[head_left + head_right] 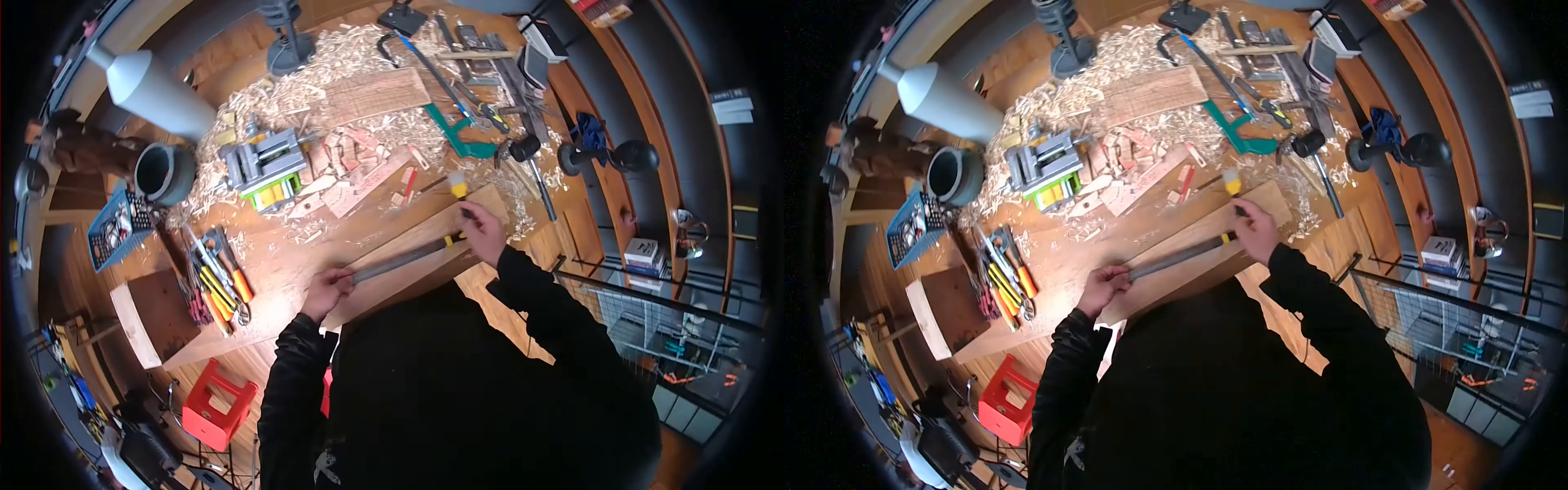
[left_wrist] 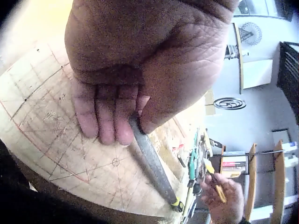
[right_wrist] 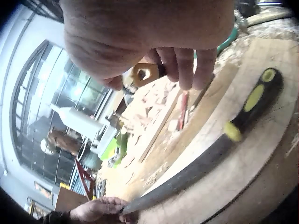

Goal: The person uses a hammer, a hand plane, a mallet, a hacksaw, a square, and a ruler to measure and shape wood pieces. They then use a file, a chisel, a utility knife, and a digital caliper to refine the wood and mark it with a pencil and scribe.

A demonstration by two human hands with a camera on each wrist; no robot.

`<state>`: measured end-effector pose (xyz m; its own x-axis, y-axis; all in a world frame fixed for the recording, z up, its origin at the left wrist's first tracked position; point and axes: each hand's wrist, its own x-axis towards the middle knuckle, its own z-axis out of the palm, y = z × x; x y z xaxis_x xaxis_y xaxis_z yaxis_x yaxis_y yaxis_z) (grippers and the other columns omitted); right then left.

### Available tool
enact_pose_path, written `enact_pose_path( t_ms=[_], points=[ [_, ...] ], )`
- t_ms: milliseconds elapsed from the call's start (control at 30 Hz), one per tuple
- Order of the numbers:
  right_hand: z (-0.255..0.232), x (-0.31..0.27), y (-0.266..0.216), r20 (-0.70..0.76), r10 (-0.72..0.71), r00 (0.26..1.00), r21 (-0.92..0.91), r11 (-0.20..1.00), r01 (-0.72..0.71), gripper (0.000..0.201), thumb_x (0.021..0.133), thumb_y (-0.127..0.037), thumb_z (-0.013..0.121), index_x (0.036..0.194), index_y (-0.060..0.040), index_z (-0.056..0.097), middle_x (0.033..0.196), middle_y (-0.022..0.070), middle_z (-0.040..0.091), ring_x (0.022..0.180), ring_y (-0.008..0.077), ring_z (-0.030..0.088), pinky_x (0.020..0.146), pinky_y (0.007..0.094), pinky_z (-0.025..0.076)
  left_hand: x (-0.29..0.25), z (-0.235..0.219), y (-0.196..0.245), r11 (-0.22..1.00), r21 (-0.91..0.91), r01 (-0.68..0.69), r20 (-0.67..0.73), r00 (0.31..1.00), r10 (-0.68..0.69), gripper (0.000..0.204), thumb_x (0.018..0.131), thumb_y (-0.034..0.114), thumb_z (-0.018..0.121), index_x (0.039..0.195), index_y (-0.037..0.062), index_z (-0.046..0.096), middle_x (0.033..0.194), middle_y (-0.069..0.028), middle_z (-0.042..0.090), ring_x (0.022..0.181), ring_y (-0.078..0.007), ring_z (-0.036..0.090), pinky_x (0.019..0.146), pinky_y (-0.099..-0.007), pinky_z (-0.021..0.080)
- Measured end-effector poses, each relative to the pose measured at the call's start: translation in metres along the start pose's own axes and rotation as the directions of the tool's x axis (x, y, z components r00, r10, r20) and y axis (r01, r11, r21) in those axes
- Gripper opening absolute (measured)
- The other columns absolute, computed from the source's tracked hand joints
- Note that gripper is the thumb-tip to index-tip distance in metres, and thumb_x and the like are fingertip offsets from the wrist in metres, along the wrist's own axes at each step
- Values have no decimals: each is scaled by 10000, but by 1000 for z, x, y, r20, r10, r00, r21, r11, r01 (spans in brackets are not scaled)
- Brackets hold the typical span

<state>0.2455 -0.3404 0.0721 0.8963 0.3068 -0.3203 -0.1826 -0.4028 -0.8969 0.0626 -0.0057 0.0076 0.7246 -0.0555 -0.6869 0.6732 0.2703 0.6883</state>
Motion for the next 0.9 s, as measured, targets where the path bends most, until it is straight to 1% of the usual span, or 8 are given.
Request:
enact_pose_path(
  t_ms=[100,233,300,333,600,667,767,900],
  points=[
    [-40,6,44,-242,-156,958,-66,987,144,385,840,98,575,1208,-14,545,1019,37,615,898,97,584,790,241,482,2,-1,2,1000,12,23,-42,999,-23,225,906,89,632,1105,-17,638,844,-54,666,725,-114,618,654,-254,505],
    [-98,13,98,-396,-182,900,-130,981,141,331,826,120,559,1123,-24,535,982,40,608,870,109,585,764,253,480,2,0,6,998,18,63,-80,995,-61,221,912,88,628,1102,-26,639,860,-63,680,726,-119,639,662,-253,522],
    [-120,14,107,-531,-40,846,-280,951,-131,304,832,22,579,1119,-26,490,912,114,626,849,210,646,746,327,500,0,3,10,997,14,78,-92,993,-76,215,913,88,628,1096,-25,640,861,-65,683,725,-122,642,662,-253,523],
    [-128,17,112,-568,-45,822,-226,969,-103,267,829,-11,599,1085,-25,525,871,115,633,814,215,643,725,343,499,0,4,11,996,4,87,-107,991,-86,209,913,87,627,1090,-24,641,861,-67,685,724,-124,645,661,-253,524],
    [-159,24,135,-552,34,833,-343,901,-264,186,817,-21,622,997,-8,580,832,113,654,779,220,650,716,343,506,1,7,8,995,-2,99,-169,981,-98,177,906,86,638,1052,-13,654,836,-61,687,725,-121,652,658,-253,530],
    [-162,30,145,-621,9,784,-390,864,-319,158,822,-108,660,947,-34,597,812,122,649,750,263,655,702,374,515,1,8,8,995,-1,100,-180,979,-98,171,905,87,641,1044,-12,657,831,-60,688,719,-122,653,658,-252,530],
    [-165,37,158,-606,-52,794,-536,764,-360,203,821,-155,681,974,-35,625,844,137,672,783,304,662,732,399,519,0,10,9,995,-3,100,-208,973,-98,158,904,89,643,1029,-6,664,826,-60,691,708,-122,653,657,-253,530],
    [-154,40,153,-554,-43,832,-540,779,-319,237,818,-180,691,1006,-41,650,883,157,686,825,343,662,762,426,518,0,8,8,993,-15,114,-210,971,-115,154,904,92,647,1028,3,667,829,-62,694,712,-120,655,649,-249,525]
  ],
)
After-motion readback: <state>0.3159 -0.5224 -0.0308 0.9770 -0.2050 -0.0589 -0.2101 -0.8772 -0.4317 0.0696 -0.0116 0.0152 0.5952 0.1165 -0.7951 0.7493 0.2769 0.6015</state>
